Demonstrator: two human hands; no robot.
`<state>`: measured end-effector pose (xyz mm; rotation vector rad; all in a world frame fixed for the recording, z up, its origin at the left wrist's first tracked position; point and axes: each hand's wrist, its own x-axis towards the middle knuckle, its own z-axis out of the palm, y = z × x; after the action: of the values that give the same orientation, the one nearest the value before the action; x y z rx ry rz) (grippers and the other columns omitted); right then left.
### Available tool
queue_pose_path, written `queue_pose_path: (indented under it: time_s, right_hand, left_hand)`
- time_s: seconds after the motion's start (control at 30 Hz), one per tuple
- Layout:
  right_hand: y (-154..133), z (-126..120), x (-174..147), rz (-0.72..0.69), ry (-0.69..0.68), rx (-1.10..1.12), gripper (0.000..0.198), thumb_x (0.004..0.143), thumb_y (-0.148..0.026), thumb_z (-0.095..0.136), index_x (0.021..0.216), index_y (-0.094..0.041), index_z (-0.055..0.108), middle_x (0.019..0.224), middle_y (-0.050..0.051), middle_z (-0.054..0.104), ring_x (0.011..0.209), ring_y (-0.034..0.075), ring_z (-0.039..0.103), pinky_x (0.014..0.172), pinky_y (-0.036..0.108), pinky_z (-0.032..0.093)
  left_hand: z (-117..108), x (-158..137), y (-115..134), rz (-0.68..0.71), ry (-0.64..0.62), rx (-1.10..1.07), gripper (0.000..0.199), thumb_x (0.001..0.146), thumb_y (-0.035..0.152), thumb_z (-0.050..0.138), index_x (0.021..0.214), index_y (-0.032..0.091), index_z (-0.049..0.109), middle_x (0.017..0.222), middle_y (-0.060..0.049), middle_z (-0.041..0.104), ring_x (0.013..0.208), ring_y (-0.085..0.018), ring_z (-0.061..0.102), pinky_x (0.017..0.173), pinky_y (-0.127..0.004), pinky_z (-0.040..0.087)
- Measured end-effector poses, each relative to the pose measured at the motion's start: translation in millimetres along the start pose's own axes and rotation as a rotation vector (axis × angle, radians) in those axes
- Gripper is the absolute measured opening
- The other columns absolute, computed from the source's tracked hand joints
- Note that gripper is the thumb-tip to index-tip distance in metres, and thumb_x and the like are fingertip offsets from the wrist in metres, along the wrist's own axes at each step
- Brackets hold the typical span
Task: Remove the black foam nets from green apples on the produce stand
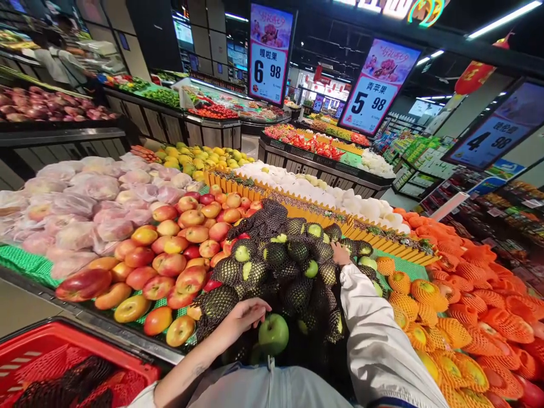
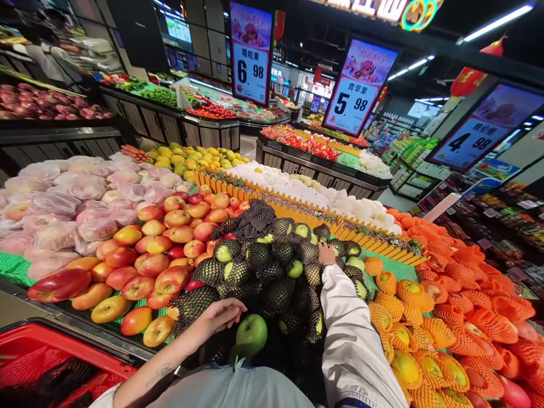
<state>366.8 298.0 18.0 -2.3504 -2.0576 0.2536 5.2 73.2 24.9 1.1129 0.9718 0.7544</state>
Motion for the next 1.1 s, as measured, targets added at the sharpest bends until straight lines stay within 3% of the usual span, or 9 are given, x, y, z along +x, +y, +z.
queue_pose_path:
  time_s: [0.1,0.2,0.27,0.33,0.47,0.63,0.77,0.9,1.1]
  right_hand:
    - [-4.6,-15.8,11.7,0.008,-0.035,-0.033,0.038,0.092,-0.038,0.066,0.123,-0.017,0.061,0.127,0.01,0.061,0.116,0.028,0.059,0.098,0.053,0.05]
    - [-17.2,-41.6,14.1,-0.037,0.058,-0.027,0.04,0.09,-0.031,0.067,0.126,-0.016,0.061,0.126,0.019,0.062,0.124,0.038,0.053,0.103,0.065,0.039]
    - [-38.3,-55.9,10.0,-0.133,0.148,0.012,0.042,0.091,-0.024,0.062,0.132,-0.015,0.059,0.133,0.026,0.058,0.132,0.043,0.045,0.106,0.067,0.03]
    - [-70.9,-62.1,2.7,-0.296,0.182,0.078,0.04,0.094,-0.024,0.055,0.133,-0.018,0.06,0.14,0.023,0.055,0.137,0.039,0.042,0.111,0.06,0.029]
    - [-149.5,-45.9,-11.5,-0.635,0.09,0.218,0.028,0.098,-0.037,0.051,0.107,-0.027,0.076,0.14,0.005,0.06,0.137,0.025,0.045,0.115,0.042,0.032]
    - [-208.0,-11.2,-11.2,-0.684,0.049,0.307,0.029,0.091,-0.029,0.062,0.115,-0.02,0.075,0.152,0.013,0.048,0.143,0.03,0.036,0.116,0.047,0.031]
    - [-209.8,-8.7,-4.5,-0.635,0.106,0.374,0.031,0.085,-0.018,0.061,0.113,-0.009,0.073,0.136,0.02,0.06,0.13,0.031,0.049,0.111,0.047,0.036]
    - [-186.5,-31.6,-10.9,-0.567,0.271,0.478,0.023,0.084,-0.02,0.059,0.102,-0.014,0.071,0.12,0.016,0.068,0.115,0.028,0.057,0.107,0.044,0.039]
    - [-126.2,-72.5,-72.1,-0.401,0.546,0.688,0.011,0.083,-0.033,0.059,0.083,-0.022,0.057,0.084,0.004,0.064,0.079,0.021,0.058,0.078,0.035,0.046]
  left_hand:
    - [-1.7,4.5,-3.9,0.0,0.008,-0.031,0.056,0.079,0.068,0.067,0.096,0.015,0.07,0.074,-0.001,0.059,0.065,-0.011,0.047,0.053,-0.023,0.023]
    - [-1.5,10.3,-7.9,-0.007,-0.002,-0.041,0.059,0.078,0.07,0.067,0.096,0.014,0.069,0.073,-0.001,0.059,0.063,-0.011,0.045,0.053,-0.023,0.023]
    - [0.0,14.6,-9.8,-0.002,-0.019,-0.03,0.063,0.077,0.073,0.066,0.096,0.013,0.069,0.071,-0.001,0.058,0.061,-0.01,0.044,0.053,-0.023,0.023]
    - [2.5,18.3,-10.3,0.005,-0.04,-0.016,0.065,0.077,0.074,0.065,0.097,0.012,0.069,0.071,-0.001,0.058,0.06,-0.01,0.043,0.053,-0.024,0.023]
    - [7.1,21.7,-8.0,0.035,-0.08,0.014,0.061,0.082,0.071,0.062,0.099,0.013,0.069,0.073,-0.001,0.06,0.063,-0.011,0.045,0.056,-0.024,0.028]
    - [0.0,14.4,-8.7,0.08,-0.067,0.047,0.057,0.086,0.068,0.06,0.101,0.014,0.069,0.075,-0.001,0.06,0.065,-0.011,0.048,0.059,-0.025,0.032]
    - [-16.9,0.9,-15.1,0.052,0.018,0.016,0.061,0.082,0.072,0.062,0.099,0.014,0.068,0.074,-0.001,0.06,0.064,-0.012,0.048,0.056,-0.024,0.03]
    - [-31.7,-8.3,-20.5,0.023,0.082,-0.007,0.064,0.079,0.074,0.062,0.101,0.014,0.067,0.074,-0.001,0.058,0.06,-0.01,0.045,0.049,-0.022,0.022]
    - [-27.3,-2.2,-11.1,0.078,0.049,-0.014,0.057,0.084,0.069,0.061,0.1,0.014,0.067,0.076,-0.002,0.059,0.063,-0.011,0.047,0.051,-0.022,0.025]
